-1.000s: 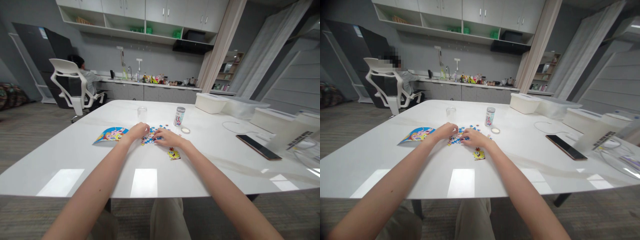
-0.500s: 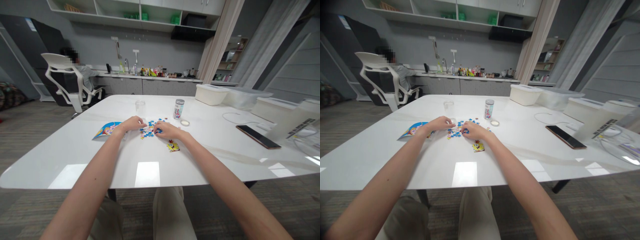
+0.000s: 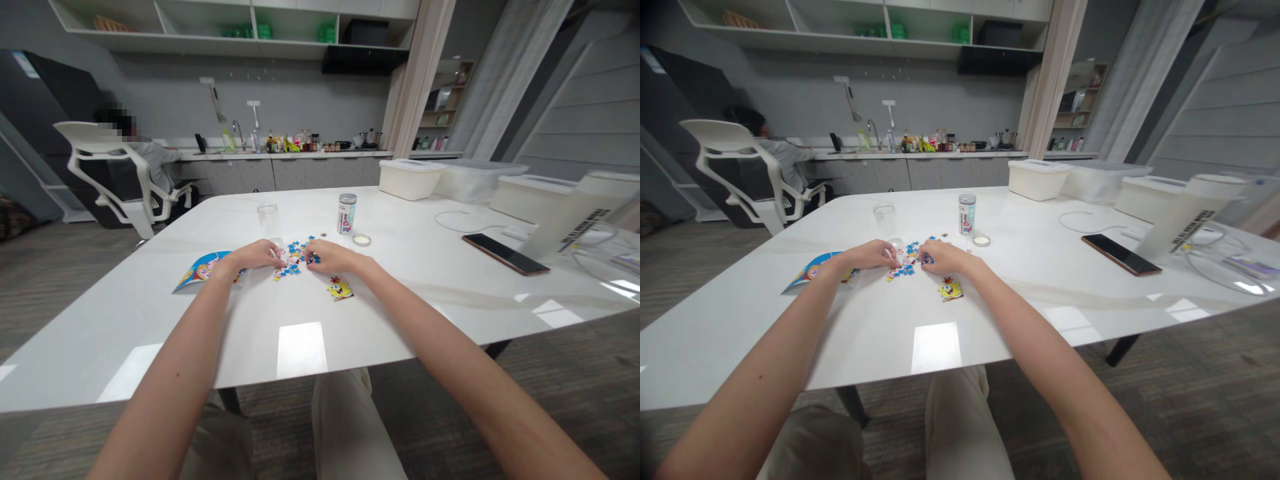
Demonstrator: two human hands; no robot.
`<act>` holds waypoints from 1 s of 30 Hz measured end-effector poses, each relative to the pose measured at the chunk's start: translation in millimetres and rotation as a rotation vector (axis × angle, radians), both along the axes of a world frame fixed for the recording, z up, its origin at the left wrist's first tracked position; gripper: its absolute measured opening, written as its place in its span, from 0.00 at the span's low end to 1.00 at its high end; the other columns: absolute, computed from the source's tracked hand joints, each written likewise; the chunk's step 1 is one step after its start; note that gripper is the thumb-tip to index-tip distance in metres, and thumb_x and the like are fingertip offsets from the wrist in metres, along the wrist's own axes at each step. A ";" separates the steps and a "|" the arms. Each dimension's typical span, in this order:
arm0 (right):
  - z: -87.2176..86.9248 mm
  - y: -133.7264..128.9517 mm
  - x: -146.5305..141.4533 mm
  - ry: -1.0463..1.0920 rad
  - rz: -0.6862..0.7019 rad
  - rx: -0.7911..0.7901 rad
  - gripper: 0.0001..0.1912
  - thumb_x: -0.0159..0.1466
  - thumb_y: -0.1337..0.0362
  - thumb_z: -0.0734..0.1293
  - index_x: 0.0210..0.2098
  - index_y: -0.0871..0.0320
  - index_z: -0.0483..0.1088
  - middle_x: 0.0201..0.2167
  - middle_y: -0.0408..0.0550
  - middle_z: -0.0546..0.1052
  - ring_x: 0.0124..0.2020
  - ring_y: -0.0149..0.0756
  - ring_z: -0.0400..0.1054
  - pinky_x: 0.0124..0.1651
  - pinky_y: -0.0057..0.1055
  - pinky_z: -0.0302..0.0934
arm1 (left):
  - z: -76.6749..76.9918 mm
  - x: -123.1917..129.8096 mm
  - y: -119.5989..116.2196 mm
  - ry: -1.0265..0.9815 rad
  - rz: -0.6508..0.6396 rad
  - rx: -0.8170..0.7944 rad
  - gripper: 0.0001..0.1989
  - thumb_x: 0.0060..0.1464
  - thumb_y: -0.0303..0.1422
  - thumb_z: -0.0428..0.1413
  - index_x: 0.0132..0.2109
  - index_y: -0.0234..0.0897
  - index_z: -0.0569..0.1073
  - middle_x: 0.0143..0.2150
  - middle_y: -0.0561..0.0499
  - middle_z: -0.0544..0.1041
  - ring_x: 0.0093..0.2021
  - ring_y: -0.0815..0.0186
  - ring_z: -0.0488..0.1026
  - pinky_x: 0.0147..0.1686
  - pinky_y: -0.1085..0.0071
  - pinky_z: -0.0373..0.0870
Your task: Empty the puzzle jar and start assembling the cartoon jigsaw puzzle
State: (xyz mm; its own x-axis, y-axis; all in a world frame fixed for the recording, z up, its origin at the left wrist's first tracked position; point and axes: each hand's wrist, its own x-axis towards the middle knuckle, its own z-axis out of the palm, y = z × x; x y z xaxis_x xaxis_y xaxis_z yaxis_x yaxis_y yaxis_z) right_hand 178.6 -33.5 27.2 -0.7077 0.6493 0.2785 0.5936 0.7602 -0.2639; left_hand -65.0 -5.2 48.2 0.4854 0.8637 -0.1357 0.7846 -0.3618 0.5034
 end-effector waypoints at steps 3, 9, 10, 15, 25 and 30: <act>0.0 -1.0 -1.4 0.010 0.011 0.007 0.08 0.60 0.70 0.67 0.40 0.62 0.70 0.39 0.51 0.73 0.41 0.36 0.66 0.45 0.31 0.58 | -1.3 0.2 1.4 -0.016 -0.006 0.005 0.21 0.36 0.51 0.61 0.29 0.37 0.73 0.23 0.54 0.75 0.26 0.65 0.68 0.25 0.73 0.59; 9.1 -11.7 -9.0 0.044 0.092 0.032 0.07 0.62 0.68 0.66 0.40 0.61 0.72 0.41 0.53 0.73 0.43 0.37 0.66 0.49 0.33 0.58 | -5.1 1.3 5.1 -0.076 0.017 0.004 0.19 0.34 0.47 0.64 0.29 0.37 0.73 0.21 0.55 0.75 0.23 0.67 0.67 0.23 0.74 0.59; 10.0 -13.3 -11.4 0.048 0.103 0.036 0.06 0.62 0.67 0.67 0.40 0.61 0.73 0.41 0.52 0.73 0.43 0.37 0.66 0.49 0.33 0.58 | -5.7 1.6 5.8 -0.082 0.030 0.012 0.20 0.33 0.47 0.64 0.31 0.38 0.74 0.22 0.56 0.75 0.23 0.67 0.68 0.23 0.74 0.59; 8.2 -14.2 -21.0 -0.004 0.142 -0.018 0.05 0.61 0.69 0.68 0.37 0.61 0.75 0.36 0.49 0.73 0.38 0.33 0.66 0.45 0.30 0.58 | -8.4 0.8 9.3 -0.042 0.008 0.017 0.20 0.35 0.49 0.63 0.31 0.38 0.75 0.25 0.54 0.77 0.26 0.65 0.71 0.26 0.73 0.62; 11.3 -11.9 -10.2 -0.047 0.048 -0.064 0.16 0.57 0.80 0.63 0.40 0.61 0.75 0.38 0.51 0.75 0.39 0.34 0.67 0.46 0.30 0.59 | -4.0 11.1 1.6 0.085 -0.055 0.232 0.19 0.51 0.49 0.52 0.34 0.38 0.75 0.30 0.48 0.79 0.30 0.63 0.73 0.33 0.71 0.64; 16.1 -14.8 -6.8 -0.079 0.017 -0.071 0.20 0.56 0.82 0.61 0.42 0.62 0.75 0.40 0.52 0.76 0.41 0.35 0.68 0.47 0.31 0.60 | -12.5 16.8 9.4 0.164 0.005 0.503 0.22 0.61 0.42 0.41 0.37 0.34 0.76 0.37 0.42 0.79 0.39 0.59 0.74 0.41 0.68 0.66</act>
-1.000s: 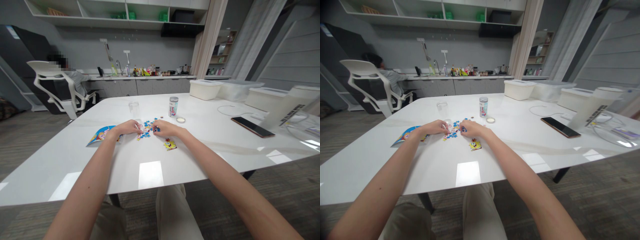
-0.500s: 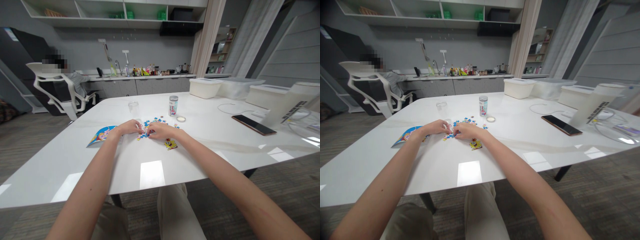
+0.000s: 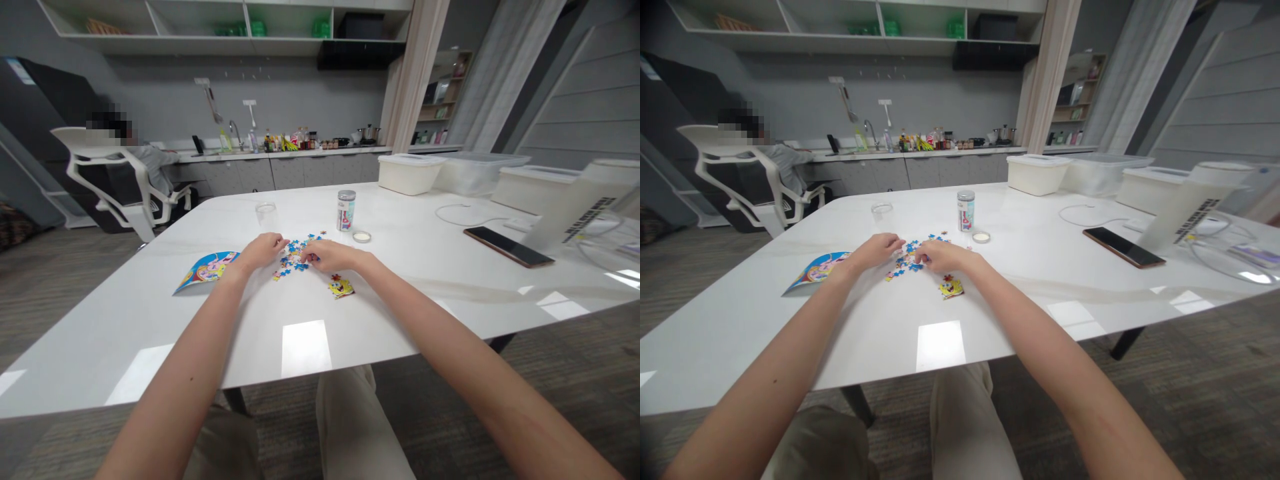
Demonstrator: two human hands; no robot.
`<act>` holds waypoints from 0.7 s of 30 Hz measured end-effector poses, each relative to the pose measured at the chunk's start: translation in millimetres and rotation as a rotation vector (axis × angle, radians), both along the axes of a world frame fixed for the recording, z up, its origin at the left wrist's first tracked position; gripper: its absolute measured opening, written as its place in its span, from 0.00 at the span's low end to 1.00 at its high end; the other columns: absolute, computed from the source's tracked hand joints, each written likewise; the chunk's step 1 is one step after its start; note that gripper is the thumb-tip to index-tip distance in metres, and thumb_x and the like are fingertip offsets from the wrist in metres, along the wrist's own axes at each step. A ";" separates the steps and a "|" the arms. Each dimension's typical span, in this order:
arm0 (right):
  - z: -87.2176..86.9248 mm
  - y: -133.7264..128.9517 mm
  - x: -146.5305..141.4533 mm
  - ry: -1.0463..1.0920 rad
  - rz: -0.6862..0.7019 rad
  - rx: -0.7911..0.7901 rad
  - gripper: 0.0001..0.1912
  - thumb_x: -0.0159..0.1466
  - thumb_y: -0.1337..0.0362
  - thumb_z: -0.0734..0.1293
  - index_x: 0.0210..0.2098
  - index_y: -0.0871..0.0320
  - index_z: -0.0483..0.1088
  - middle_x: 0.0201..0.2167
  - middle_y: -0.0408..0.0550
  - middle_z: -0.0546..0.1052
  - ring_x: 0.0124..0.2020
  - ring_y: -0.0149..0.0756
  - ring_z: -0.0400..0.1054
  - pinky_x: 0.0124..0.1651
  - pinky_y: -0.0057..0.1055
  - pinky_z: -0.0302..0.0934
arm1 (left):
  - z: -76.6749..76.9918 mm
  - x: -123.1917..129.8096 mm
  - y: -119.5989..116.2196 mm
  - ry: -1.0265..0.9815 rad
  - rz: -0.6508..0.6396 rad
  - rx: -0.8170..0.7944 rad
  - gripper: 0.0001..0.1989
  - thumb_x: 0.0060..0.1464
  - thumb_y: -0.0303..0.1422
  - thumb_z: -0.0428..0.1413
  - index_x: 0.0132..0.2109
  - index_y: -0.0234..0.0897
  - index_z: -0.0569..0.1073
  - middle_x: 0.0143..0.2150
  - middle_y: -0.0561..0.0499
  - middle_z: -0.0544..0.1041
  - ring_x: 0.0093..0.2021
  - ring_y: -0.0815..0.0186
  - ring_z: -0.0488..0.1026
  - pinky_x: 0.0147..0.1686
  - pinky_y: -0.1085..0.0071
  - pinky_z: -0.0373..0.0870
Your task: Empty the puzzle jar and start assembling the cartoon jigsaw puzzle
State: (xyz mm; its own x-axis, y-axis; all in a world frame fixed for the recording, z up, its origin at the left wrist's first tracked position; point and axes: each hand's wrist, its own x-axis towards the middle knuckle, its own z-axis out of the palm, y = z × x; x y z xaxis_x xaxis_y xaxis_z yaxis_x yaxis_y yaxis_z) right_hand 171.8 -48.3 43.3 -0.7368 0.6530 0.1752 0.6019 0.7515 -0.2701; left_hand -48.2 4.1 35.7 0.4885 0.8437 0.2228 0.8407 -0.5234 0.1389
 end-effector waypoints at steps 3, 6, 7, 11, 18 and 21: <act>1.4 -0.4 0.1 -0.003 0.007 0.009 0.18 0.56 0.81 0.61 0.41 0.62 0.76 0.40 0.52 0.76 0.42 0.35 0.69 0.47 0.31 0.61 | -10.0 5.3 2.6 0.015 -0.083 0.065 0.20 0.61 0.37 0.41 0.46 0.33 0.75 0.49 0.40 0.76 0.51 0.58 0.71 0.52 0.66 0.65; 2.1 -0.6 -0.3 0.012 0.011 0.021 0.17 0.58 0.80 0.61 0.40 0.61 0.76 0.40 0.52 0.76 0.42 0.35 0.69 0.47 0.31 0.61 | -16.2 10.9 1.2 0.044 -0.192 0.016 0.19 0.61 0.38 0.43 0.52 0.36 0.72 0.56 0.44 0.73 0.58 0.59 0.66 0.58 0.65 0.60; 2.3 -0.7 -0.4 0.015 0.012 0.019 0.17 0.58 0.80 0.61 0.40 0.61 0.76 0.40 0.52 0.76 0.41 0.35 0.69 0.47 0.31 0.61 | -16.4 12.3 0.3 0.052 -0.215 -0.008 0.19 0.61 0.38 0.43 0.52 0.37 0.72 0.56 0.44 0.73 0.58 0.59 0.67 0.58 0.65 0.61; 2.7 -1.3 -0.8 0.019 0.002 0.010 0.16 0.58 0.80 0.61 0.39 0.61 0.76 0.40 0.53 0.76 0.42 0.36 0.69 0.47 0.31 0.61 | -10.1 15.6 -2.8 0.074 -0.249 -0.035 0.20 0.62 0.38 0.41 0.46 0.35 0.75 0.48 0.42 0.77 0.51 0.58 0.71 0.54 0.65 0.63; 2.0 -0.2 0.1 0.032 0.019 0.010 0.17 0.58 0.81 0.60 0.39 0.61 0.76 0.40 0.52 0.76 0.41 0.35 0.69 0.46 0.31 0.61 | -6.6 16.3 -4.3 -0.026 -0.134 -0.008 0.14 0.56 0.34 0.48 0.40 0.36 0.77 0.42 0.43 0.78 0.45 0.57 0.73 0.49 0.67 0.65; 1.9 0.4 0.4 0.030 0.018 0.003 0.17 0.58 0.81 0.60 0.39 0.62 0.76 0.40 0.52 0.77 0.41 0.35 0.69 0.47 0.31 0.61 | -6.0 16.2 -4.6 -0.060 -0.108 -0.047 0.12 0.53 0.30 0.49 0.39 0.36 0.77 0.40 0.44 0.79 0.42 0.58 0.74 0.46 0.68 0.66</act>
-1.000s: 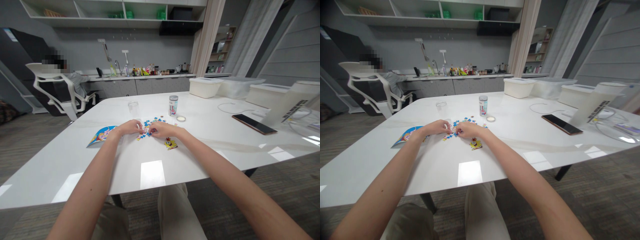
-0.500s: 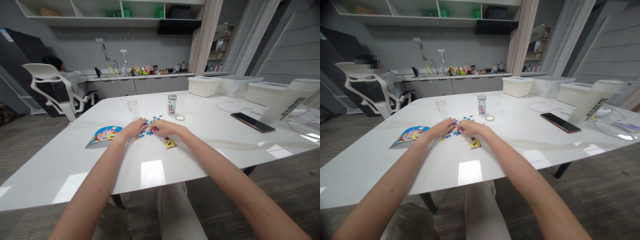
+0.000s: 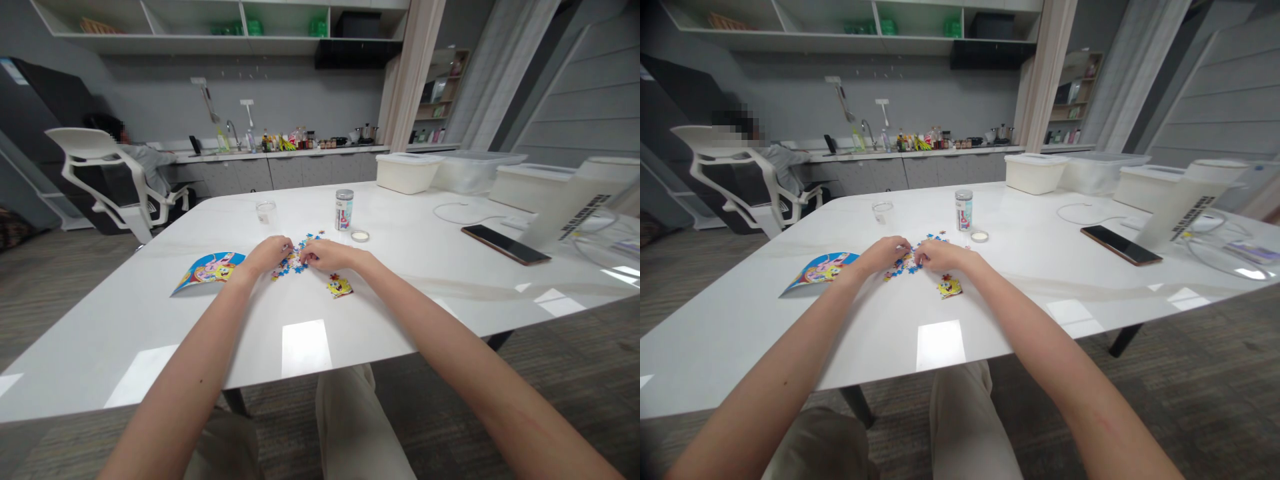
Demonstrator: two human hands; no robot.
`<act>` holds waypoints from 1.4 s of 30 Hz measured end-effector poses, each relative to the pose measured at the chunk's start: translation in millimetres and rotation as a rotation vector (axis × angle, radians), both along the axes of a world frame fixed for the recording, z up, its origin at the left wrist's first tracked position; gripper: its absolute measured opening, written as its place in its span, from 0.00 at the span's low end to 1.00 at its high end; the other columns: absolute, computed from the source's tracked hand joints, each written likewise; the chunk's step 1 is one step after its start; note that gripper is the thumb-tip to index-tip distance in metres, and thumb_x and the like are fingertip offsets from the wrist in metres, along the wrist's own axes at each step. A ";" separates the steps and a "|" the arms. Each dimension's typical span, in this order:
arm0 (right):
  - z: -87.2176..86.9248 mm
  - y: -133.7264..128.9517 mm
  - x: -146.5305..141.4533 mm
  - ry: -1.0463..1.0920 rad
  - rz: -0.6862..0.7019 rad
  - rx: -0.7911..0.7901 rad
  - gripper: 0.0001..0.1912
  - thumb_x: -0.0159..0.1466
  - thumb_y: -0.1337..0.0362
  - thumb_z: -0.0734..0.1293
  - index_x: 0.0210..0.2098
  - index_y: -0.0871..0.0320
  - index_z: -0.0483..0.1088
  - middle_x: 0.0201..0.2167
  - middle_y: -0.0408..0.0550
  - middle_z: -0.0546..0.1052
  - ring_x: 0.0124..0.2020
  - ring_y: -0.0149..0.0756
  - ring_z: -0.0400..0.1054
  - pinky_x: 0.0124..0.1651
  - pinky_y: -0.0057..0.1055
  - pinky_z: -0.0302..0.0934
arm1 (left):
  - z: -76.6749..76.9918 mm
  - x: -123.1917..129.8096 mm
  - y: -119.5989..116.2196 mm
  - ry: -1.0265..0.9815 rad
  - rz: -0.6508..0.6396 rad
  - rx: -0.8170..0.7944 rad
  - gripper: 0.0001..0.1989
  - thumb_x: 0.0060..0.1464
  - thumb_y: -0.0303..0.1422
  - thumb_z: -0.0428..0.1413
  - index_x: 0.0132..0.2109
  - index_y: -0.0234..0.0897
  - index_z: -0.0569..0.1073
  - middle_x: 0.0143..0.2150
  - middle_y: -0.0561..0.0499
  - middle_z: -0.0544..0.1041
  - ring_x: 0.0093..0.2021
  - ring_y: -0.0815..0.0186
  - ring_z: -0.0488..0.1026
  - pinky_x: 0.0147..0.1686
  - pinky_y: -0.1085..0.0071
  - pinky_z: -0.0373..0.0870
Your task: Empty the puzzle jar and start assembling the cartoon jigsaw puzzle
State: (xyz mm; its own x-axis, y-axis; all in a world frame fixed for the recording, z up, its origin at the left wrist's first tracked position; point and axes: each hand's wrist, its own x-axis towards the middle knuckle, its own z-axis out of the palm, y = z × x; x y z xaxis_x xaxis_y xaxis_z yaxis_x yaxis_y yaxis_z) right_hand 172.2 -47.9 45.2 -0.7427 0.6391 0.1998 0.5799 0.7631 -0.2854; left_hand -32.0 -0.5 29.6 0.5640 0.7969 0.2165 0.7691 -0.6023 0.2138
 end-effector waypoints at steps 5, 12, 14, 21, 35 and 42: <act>0.3 0.8 0.1 -0.006 -0.007 -0.004 0.17 0.58 0.81 0.60 0.39 0.62 0.76 0.40 0.53 0.77 0.41 0.35 0.70 0.46 0.31 0.62 | 2.8 1.6 -2.2 -0.077 0.067 -0.038 0.11 0.50 0.30 0.51 0.39 0.36 0.75 0.40 0.46 0.79 0.42 0.59 0.75 0.44 0.69 0.68; -1.5 3.3 0.9 -0.005 -0.005 0.003 0.17 0.58 0.80 0.60 0.39 0.62 0.76 0.39 0.52 0.77 0.40 0.35 0.69 0.46 0.31 0.62 | 0.3 4.3 -2.6 -0.185 0.137 -0.185 0.21 0.43 0.27 0.52 0.48 0.33 0.71 0.40 0.47 0.78 0.37 0.64 0.74 0.37 0.72 0.70; -1.8 3.3 1.2 -0.013 -0.012 0.001 0.17 0.59 0.80 0.60 0.40 0.62 0.76 0.40 0.53 0.77 0.41 0.35 0.69 0.46 0.31 0.62 | 0.5 4.2 -2.3 -0.203 0.153 -0.201 0.23 0.41 0.26 0.53 0.48 0.33 0.72 0.39 0.47 0.77 0.35 0.65 0.74 0.34 0.73 0.69; -4.6 7.2 3.0 0.008 -0.002 0.008 0.14 0.60 0.78 0.61 0.39 0.61 0.76 0.40 0.53 0.76 0.41 0.35 0.68 0.47 0.32 0.60 | 5.8 5.1 -4.0 -0.258 0.093 -0.228 0.12 0.42 0.32 0.54 0.35 0.36 0.77 0.26 0.53 0.73 0.29 0.66 0.69 0.30 0.72 0.64; -0.6 7.5 6.3 0.079 -0.300 0.029 0.10 0.65 0.67 0.61 0.41 0.59 0.73 0.35 0.48 0.78 0.34 0.32 0.69 0.37 0.26 0.56 | 10.8 9.9 -10.2 -0.800 -0.003 -0.550 0.19 0.40 0.44 0.63 0.37 0.35 0.74 0.35 0.46 0.80 0.40 0.62 0.76 0.42 0.66 0.68; 0.1 6.1 6.3 0.178 -0.290 -0.020 0.10 0.65 0.61 0.64 0.39 0.61 0.73 0.32 0.47 0.78 0.31 0.30 0.68 0.35 0.25 0.55 | 12.9 12.2 -13.5 -0.847 0.003 -0.592 0.18 0.39 0.42 0.65 0.36 0.34 0.74 0.34 0.48 0.80 0.38 0.64 0.76 0.44 0.65 0.70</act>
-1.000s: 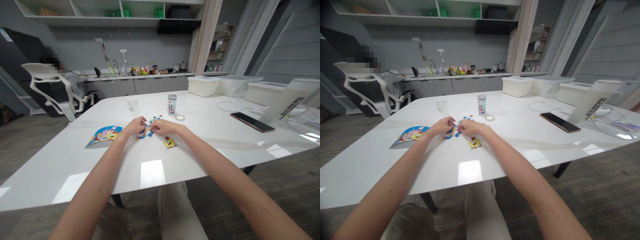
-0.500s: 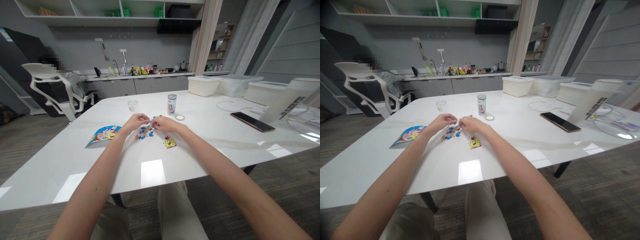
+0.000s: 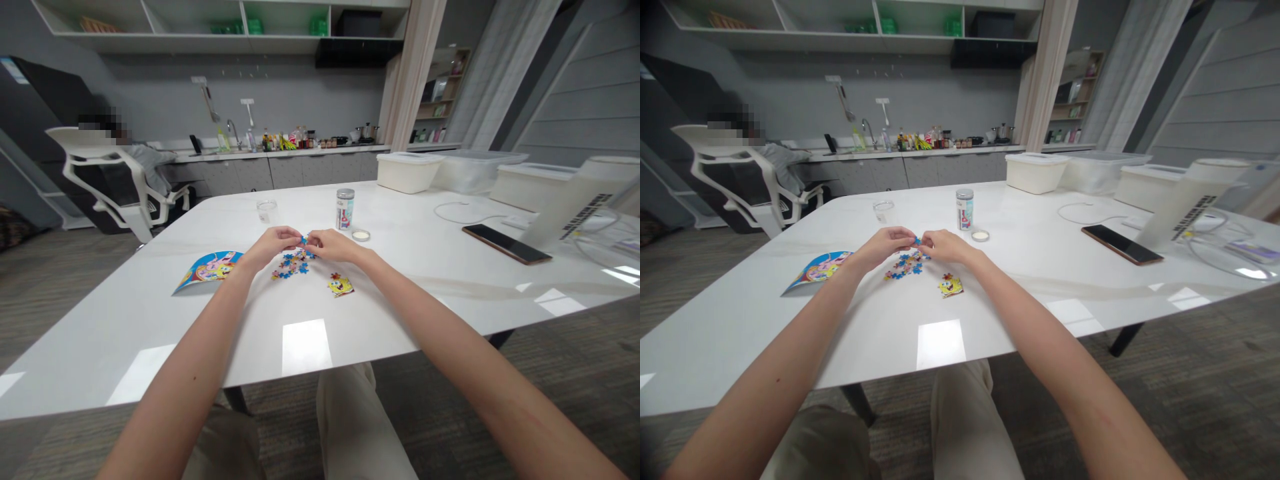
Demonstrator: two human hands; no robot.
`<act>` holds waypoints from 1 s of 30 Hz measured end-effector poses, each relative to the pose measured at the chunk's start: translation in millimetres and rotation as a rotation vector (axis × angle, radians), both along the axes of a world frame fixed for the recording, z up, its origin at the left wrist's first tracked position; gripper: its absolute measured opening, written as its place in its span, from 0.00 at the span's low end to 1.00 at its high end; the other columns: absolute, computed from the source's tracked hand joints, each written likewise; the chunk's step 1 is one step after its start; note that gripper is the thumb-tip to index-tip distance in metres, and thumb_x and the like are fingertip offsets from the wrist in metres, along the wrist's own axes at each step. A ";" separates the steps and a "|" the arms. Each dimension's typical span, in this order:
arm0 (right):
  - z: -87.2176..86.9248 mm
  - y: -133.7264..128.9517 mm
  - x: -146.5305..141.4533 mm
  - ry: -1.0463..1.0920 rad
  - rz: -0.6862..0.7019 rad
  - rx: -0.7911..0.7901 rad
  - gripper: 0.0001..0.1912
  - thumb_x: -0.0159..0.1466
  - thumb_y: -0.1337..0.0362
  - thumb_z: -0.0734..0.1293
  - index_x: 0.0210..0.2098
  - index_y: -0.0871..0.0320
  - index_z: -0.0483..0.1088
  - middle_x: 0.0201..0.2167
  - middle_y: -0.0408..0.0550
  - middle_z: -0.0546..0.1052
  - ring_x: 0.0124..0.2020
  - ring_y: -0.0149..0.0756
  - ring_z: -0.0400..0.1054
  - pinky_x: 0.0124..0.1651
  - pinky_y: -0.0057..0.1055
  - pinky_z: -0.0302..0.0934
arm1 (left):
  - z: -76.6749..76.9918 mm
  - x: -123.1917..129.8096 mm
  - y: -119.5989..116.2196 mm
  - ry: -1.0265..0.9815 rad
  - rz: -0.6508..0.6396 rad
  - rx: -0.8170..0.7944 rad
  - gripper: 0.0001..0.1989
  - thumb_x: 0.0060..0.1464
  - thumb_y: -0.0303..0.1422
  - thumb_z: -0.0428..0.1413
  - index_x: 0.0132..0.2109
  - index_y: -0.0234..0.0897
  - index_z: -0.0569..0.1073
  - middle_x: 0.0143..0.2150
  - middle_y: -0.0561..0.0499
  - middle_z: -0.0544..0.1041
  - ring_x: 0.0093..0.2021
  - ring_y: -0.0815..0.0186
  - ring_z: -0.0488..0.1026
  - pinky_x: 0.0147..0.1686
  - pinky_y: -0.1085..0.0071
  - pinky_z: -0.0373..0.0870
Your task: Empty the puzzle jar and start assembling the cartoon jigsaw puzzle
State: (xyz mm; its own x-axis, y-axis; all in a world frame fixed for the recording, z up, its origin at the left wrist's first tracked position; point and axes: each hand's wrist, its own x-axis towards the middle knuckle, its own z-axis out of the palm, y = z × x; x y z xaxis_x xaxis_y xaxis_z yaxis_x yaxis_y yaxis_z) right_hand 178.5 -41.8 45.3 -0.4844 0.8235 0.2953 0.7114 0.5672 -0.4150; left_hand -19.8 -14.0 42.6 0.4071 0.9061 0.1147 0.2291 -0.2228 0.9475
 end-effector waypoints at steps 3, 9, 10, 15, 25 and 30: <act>-1.5 2.9 -0.4 0.061 0.013 0.023 0.11 0.65 0.62 0.62 0.37 0.63 0.73 0.29 0.46 0.77 0.28 0.29 0.66 0.33 0.24 0.54 | 2.4 0.9 -2.9 -0.008 -0.004 -0.024 0.17 0.39 0.40 0.66 0.35 0.34 0.74 0.33 0.48 0.79 0.38 0.64 0.76 0.45 0.65 0.70; -3.8 7.1 -0.7 0.138 0.013 0.024 0.09 0.63 0.66 0.63 0.35 0.64 0.73 0.26 0.44 0.75 0.27 0.28 0.65 0.32 0.24 0.54 | 6.0 -0.2 -7.2 0.003 -0.037 -0.069 0.12 0.42 0.36 0.64 0.33 0.34 0.73 0.32 0.49 0.80 0.39 0.64 0.77 0.46 0.65 0.71; -3.8 7.3 -0.6 0.154 0.012 0.021 0.09 0.63 0.66 0.63 0.35 0.64 0.73 0.26 0.44 0.75 0.27 0.28 0.65 0.33 0.24 0.54 | 6.4 -0.5 -7.6 0.011 -0.039 -0.069 0.11 0.43 0.36 0.63 0.33 0.34 0.73 0.32 0.49 0.80 0.38 0.64 0.77 0.45 0.65 0.71; -1.9 9.0 0.0 0.255 0.026 -0.011 0.09 0.62 0.66 0.63 0.35 0.64 0.74 0.27 0.45 0.76 0.29 0.28 0.66 0.35 0.25 0.57 | 6.5 0.1 -8.5 0.010 -0.078 -0.100 0.11 0.40 0.34 0.64 0.32 0.34 0.74 0.31 0.48 0.80 0.36 0.63 0.77 0.44 0.65 0.71; 0.7 11.7 4.6 0.458 0.117 -0.212 0.11 0.58 0.68 0.65 0.39 0.63 0.77 0.32 0.48 0.80 0.32 0.31 0.70 0.37 0.27 0.63 | 8.1 0.5 -10.6 0.030 -0.100 -0.129 0.10 0.38 0.34 0.65 0.30 0.33 0.77 0.29 0.48 0.80 0.33 0.65 0.77 0.39 0.70 0.71; 3.8 8.7 3.7 0.507 0.130 -0.245 0.10 0.59 0.67 0.66 0.39 0.63 0.77 0.33 0.48 0.80 0.33 0.30 0.70 0.37 0.26 0.64 | 9.2 1.7 -11.5 0.027 -0.102 -0.125 0.09 0.39 0.34 0.65 0.29 0.33 0.78 0.28 0.48 0.80 0.32 0.66 0.76 0.38 0.71 0.71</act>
